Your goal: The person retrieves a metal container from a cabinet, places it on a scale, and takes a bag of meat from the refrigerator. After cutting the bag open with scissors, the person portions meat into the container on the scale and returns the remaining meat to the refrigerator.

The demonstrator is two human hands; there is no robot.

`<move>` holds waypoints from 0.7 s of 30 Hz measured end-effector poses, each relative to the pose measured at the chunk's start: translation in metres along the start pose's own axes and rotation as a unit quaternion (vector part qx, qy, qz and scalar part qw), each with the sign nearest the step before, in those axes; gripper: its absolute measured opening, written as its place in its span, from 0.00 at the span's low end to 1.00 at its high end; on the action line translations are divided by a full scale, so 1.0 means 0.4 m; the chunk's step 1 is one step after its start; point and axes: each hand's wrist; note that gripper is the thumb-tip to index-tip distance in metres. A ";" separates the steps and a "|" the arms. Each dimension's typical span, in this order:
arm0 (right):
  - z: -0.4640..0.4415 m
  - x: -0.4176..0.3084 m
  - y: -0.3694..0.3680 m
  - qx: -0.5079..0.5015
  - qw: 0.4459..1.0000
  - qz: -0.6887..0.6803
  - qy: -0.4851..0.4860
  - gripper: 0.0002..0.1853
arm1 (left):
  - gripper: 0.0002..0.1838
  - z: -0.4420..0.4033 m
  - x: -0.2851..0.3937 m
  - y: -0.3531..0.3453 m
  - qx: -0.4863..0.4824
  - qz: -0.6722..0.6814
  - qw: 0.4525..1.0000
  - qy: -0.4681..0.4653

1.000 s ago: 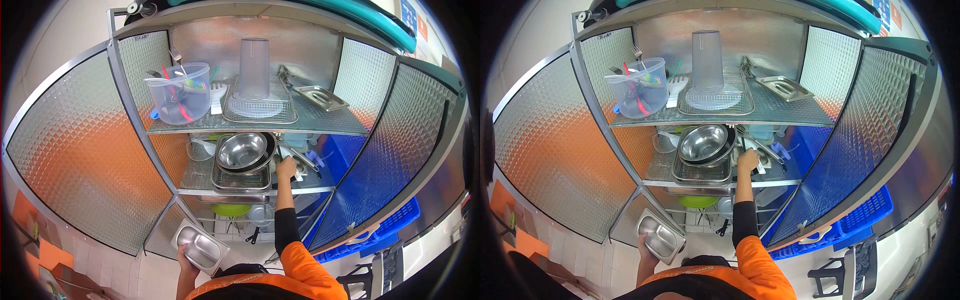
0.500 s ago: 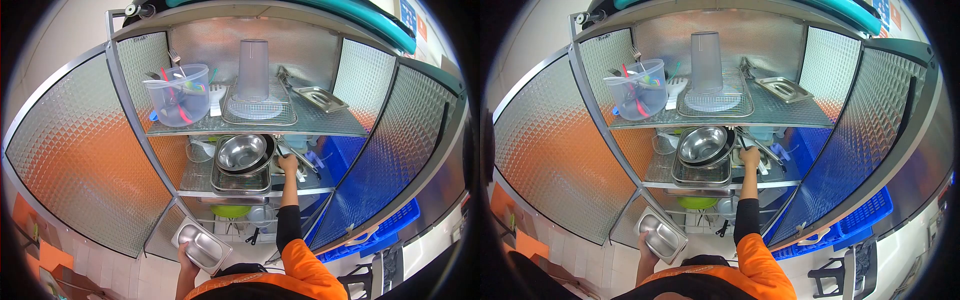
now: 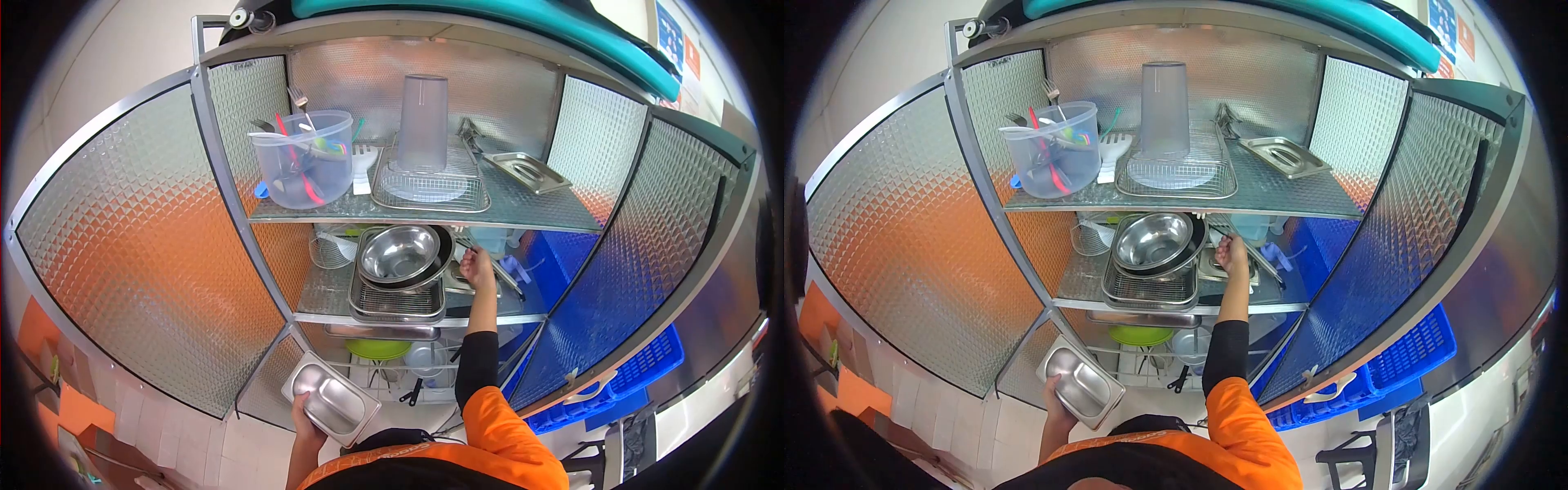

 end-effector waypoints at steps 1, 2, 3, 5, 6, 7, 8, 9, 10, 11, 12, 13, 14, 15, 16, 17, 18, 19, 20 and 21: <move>-0.009 -0.002 0.005 -0.028 0.998 -0.049 -0.038 0.13 | 0.29 0.001 0.001 0.000 0.001 0.000 1.000 0.002; -0.017 -0.001 0.010 -0.043 0.995 -0.081 -0.047 0.13 | 0.28 0.001 0.003 0.000 0.003 0.000 1.000 0.003; -0.025 0.001 0.017 -0.058 0.990 -0.113 -0.056 0.14 | 0.28 0.002 0.004 -0.001 0.005 -0.001 1.000 0.004; -0.007 -0.010 0.011 -0.044 0.990 -0.129 -0.038 0.14 | 0.28 -0.002 0.006 -0.004 0.004 0.000 1.000 0.003; 0.019 -0.019 0.006 -0.013 0.993 -0.114 -0.013 0.14 | 0.28 -0.004 0.006 -0.005 0.001 0.001 1.000 0.002; 0.029 -0.022 0.007 0.019 0.995 -0.098 0.013 0.14 | 0.28 -0.008 0.005 -0.006 -0.001 0.001 1.000 0.001; 0.036 -0.023 0.007 0.033 0.996 -0.081 0.029 0.14 | 0.28 -0.012 0.006 -0.006 0.002 -0.002 1.000 0.007; 0.046 -0.024 0.012 0.049 0.996 -0.063 0.044 0.14 | 0.28 -0.017 0.005 -0.004 0.006 -0.006 1.000 0.014; 0.049 -0.022 0.022 0.065 0.995 -0.045 0.059 0.14 | 0.28 -0.020 0.004 -0.004 0.010 -0.011 1.000 0.022; 0.051 -0.020 0.030 0.065 0.995 -0.049 0.059 0.15 | 0.28 -0.022 0.003 -0.008 0.010 -0.012 1.000 0.021; 0.053 -0.015 0.039 0.065 0.995 -0.052 0.059 0.15 | 0.28 -0.023 0.001 -0.012 0.009 -0.013 1.000 0.020; 0.060 -0.011 0.043 0.065 0.995 -0.056 0.060 0.16 | 0.28 -0.023 0.000 -0.020 0.009 -0.014 1.000 0.019; 0.068 -0.005 0.049 0.072 0.993 -0.056 0.072 0.16 | 0.28 -0.021 -0.001 -0.028 0.002 -0.018 1.000 0.024; 0.077 0.003 0.053 0.080 0.992 -0.058 0.085 0.16 | 0.27 -0.019 0.000 -0.039 -0.006 -0.021 0.999 0.028; 0.090 0.013 0.058 0.088 0.990 -0.059 0.096 0.17 | 0.27 -0.015 0.000 -0.045 -0.012 -0.026 0.999 0.034; 0.103 0.025 0.059 0.074 0.990 -0.066 0.102 0.18 | 0.27 -0.021 -0.004 -0.044 -0.021 -0.028 0.999 0.034; 0.120 0.037 0.066 0.078 0.988 -0.050 0.121 0.17 | 0.26 -0.035 -0.010 -0.042 -0.030 -0.031 0.998 0.034; 0.176 0.042 0.055 0.083 0.986 -0.034 0.140 0.17 | 0.25 -0.046 -0.013 -0.039 -0.040 -0.036 0.998 0.036; 0.231 0.046 0.042 0.089 0.983 -0.019 0.161 0.17 | 0.25 -0.053 -0.012 -0.040 -0.049 -0.049 0.996 0.047; 0.270 0.052 0.037 0.088 0.984 -0.003 0.157 0.16 | 0.24 -0.059 -0.010 -0.042 -0.060 -0.061 0.995 0.059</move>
Point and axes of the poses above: each hand's wrist, its own z-axis away from the middle knuckle, its own y-axis out of the back of the hand, x = y × z, and after that the axes turned 9 degrees about x, right-handed
